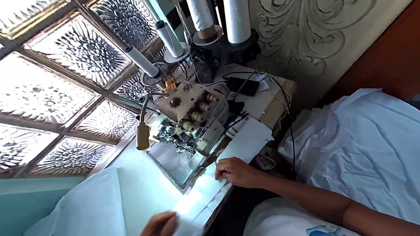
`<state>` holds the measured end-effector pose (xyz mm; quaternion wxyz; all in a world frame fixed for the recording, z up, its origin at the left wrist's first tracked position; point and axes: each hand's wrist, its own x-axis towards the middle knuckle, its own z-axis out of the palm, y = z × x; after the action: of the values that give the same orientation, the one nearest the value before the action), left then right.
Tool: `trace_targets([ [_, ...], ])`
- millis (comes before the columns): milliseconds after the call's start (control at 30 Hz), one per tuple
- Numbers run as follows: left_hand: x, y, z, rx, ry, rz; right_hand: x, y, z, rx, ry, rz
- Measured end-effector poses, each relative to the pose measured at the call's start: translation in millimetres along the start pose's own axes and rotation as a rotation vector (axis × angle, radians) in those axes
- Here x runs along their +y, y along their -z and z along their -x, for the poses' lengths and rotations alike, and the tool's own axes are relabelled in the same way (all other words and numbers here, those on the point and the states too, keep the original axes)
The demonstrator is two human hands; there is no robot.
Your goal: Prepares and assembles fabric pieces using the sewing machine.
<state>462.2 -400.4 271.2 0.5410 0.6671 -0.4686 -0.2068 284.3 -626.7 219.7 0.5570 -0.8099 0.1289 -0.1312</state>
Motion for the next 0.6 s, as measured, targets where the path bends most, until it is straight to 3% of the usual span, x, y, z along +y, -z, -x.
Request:
trace_targets([
  [100, -18.4, -53.9, -26.8, -0.164, 0.037, 0.116, 5.2, -1.1, 1.5, 0.030, 0.006, -0.028],
  [200, -32.1, -75.5, -41.2, -0.204, 0.043, 0.111, 4.4, -6.2, 4.3, 0.076, 0.023, -0.001],
  [367, -47.3, -87.0, -40.7, -0.066, 0.120, 0.143, 4.8, -18.5, 7.8, 0.173, 0.115, 0.059],
  [600, -57.9, -96.0, -34.5, 0.055, 0.024, 0.238, 4.1, -24.9, 8.9, 0.200, 0.238, 0.144],
])
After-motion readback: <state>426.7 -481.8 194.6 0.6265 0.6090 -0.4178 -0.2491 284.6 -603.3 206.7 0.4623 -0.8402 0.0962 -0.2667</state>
